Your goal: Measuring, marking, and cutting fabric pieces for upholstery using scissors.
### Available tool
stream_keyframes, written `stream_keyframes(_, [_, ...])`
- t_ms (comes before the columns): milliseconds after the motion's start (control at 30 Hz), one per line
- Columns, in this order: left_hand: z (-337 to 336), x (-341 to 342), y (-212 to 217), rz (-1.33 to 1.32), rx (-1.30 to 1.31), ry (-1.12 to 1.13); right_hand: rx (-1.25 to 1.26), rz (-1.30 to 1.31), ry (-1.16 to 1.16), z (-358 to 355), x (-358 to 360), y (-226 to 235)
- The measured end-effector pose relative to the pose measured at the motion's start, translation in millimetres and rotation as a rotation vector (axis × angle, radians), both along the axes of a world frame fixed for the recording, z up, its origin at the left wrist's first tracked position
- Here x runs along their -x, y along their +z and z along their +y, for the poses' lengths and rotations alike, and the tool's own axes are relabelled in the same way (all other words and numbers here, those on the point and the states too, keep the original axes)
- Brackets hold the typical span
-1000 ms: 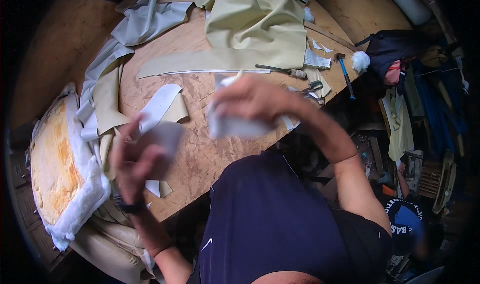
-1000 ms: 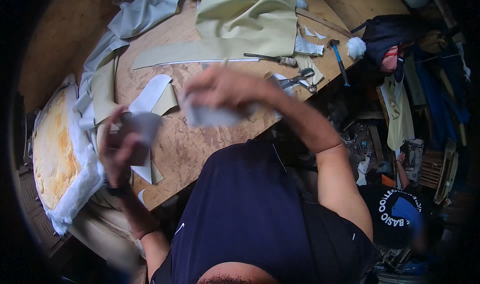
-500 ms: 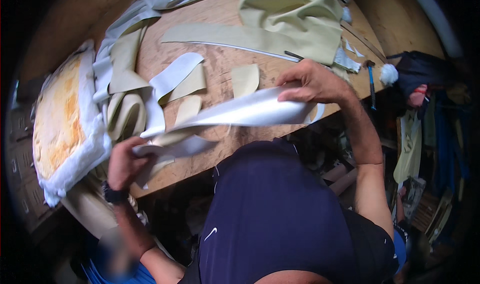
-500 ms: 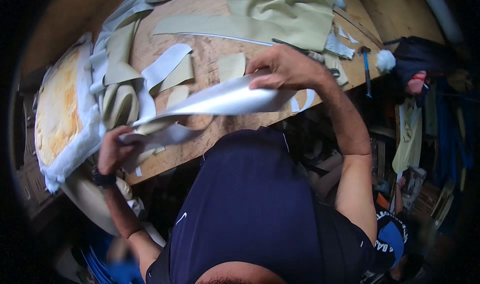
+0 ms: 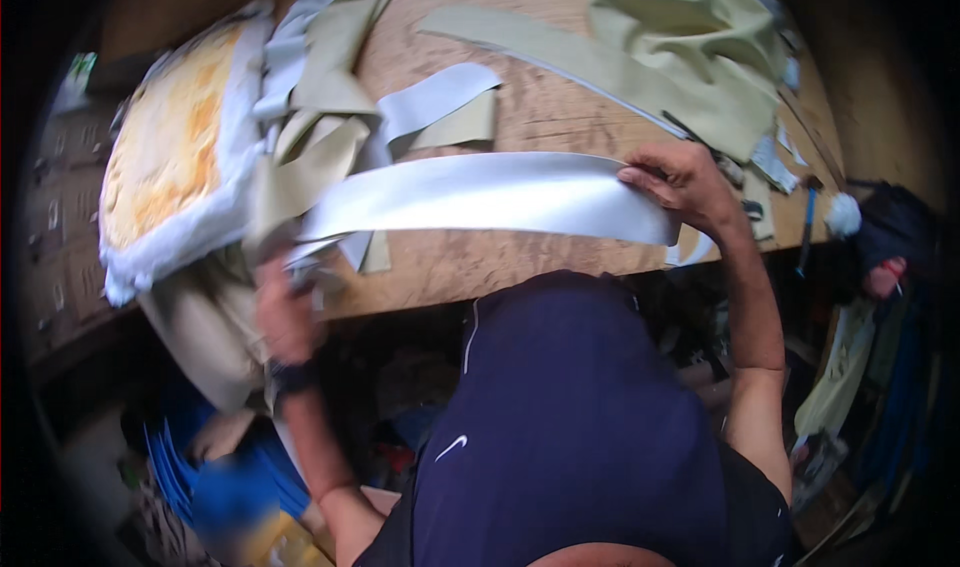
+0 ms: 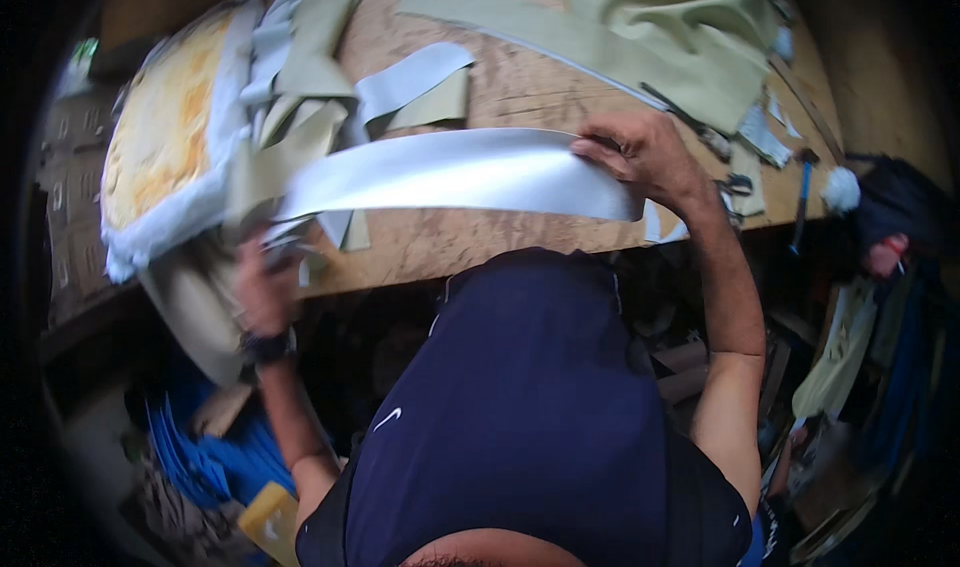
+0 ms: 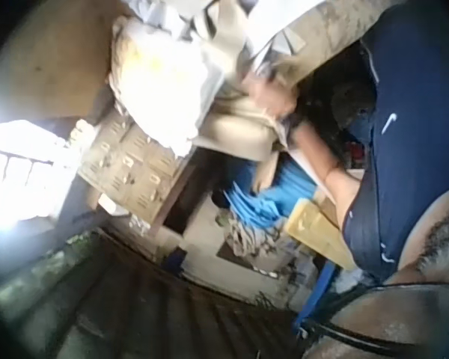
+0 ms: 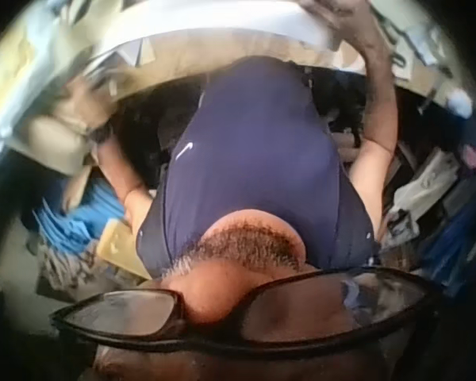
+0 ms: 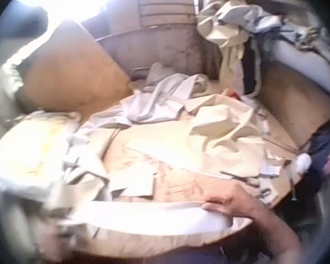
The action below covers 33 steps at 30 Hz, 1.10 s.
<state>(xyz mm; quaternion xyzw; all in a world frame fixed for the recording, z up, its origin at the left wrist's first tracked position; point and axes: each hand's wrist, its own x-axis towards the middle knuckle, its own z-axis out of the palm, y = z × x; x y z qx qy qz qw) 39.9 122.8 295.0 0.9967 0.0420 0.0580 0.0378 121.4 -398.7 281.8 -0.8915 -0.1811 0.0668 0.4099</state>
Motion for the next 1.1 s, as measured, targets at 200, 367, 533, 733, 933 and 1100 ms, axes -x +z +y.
stream_keyframes(200, [-35, 54, -141, 0.403, 0.146, -0.028, 0.433, 0.122, 0.020, -18, 15, -161])
stream_keyframes(367, [-38, 24, -113, 0.454, 0.361, 0.112, 0.463, 0.343, -0.040, -39, 21, -149])
stream_keyframes(533, [-47, -36, -128, 0.343, 0.385, 0.104, 0.477, 0.688, -0.114, -71, 27, -144])
stream_keyframes(733, [-52, -102, -185, 0.581, 0.207, 0.236, 0.388, 0.586, -0.055, -113, 43, -188])
stream_keyframes(933, [-9, -110, -233, 0.512, 0.523, 0.198, 0.160, 0.650, -0.177, -129, 56, -191])
stream_keyframes(1100, [6, -59, -185, 0.425, 1.104, 0.471, -0.084, 0.694, -0.233, -128, 37, -172])
